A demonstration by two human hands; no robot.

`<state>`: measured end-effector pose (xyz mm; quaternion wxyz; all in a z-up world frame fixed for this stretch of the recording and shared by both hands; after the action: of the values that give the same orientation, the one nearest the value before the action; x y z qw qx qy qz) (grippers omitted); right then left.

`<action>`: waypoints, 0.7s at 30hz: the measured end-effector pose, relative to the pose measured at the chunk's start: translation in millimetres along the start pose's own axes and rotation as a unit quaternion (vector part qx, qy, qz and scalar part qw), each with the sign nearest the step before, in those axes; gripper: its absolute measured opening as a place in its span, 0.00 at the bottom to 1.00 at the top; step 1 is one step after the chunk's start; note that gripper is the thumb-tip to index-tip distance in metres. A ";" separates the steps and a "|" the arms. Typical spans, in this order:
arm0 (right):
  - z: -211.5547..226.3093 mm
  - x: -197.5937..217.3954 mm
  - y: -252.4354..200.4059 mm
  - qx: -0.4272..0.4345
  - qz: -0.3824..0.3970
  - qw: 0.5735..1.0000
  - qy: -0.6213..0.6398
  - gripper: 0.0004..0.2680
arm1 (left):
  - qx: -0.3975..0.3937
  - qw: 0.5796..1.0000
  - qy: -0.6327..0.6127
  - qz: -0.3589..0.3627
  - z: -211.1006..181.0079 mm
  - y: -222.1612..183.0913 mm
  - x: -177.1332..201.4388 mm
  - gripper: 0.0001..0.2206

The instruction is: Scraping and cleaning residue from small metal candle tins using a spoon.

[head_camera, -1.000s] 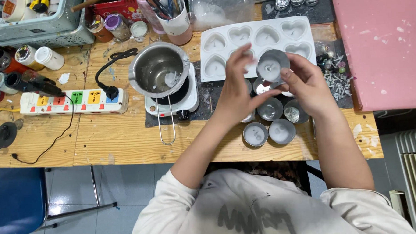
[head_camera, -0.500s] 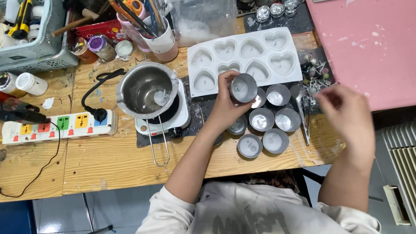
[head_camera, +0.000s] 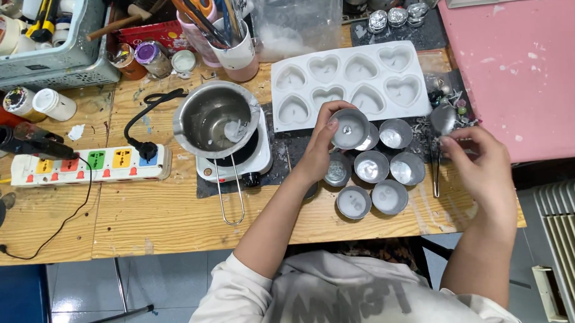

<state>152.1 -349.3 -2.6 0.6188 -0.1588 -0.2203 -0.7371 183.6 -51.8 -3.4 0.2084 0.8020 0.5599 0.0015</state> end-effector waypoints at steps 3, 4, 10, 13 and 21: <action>-1.2 0.6 1.2 -0.067 0.025 0.996 0.059 0.07 | 0.042 0.998 -0.022 -0.033 6.5 0.6 0.7 0.19; -5.2 0.2 1.5 -0.068 0.024 0.996 0.059 0.07 | 0.042 0.998 -0.023 -0.031 -3.1 2.3 -2.4 0.19; 7.7 -4.4 1.1 -0.048 0.030 0.991 0.119 0.08 | 0.052 0.998 -0.008 -0.042 -7.4 3.8 -2.6 0.21; 32.3 -11.1 -1.0 -0.049 0.051 0.979 0.192 0.09 | 0.013 0.999 -0.001 -0.030 -11.2 2.6 -3.1 0.26; 148.3 -30.5 -17.3 0.170 0.057 0.984 0.024 0.05 | 0.021 0.995 -0.094 -0.032 -2.8 1.9 2.1 0.25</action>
<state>135.0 -243.9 106.2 0.6828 -0.0460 -0.3177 -0.6563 185.4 -49.5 -0.7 0.2430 0.7846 0.5630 -0.0920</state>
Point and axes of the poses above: each hand's wrist, its own y-axis towards the middle knuckle, its own x-axis out of the back of the hand, z = x × y, the point moved 7 cm from there along y, towards the middle knuckle, and after that the axes turned 3 degrees about -x, right-handed, at the moved point
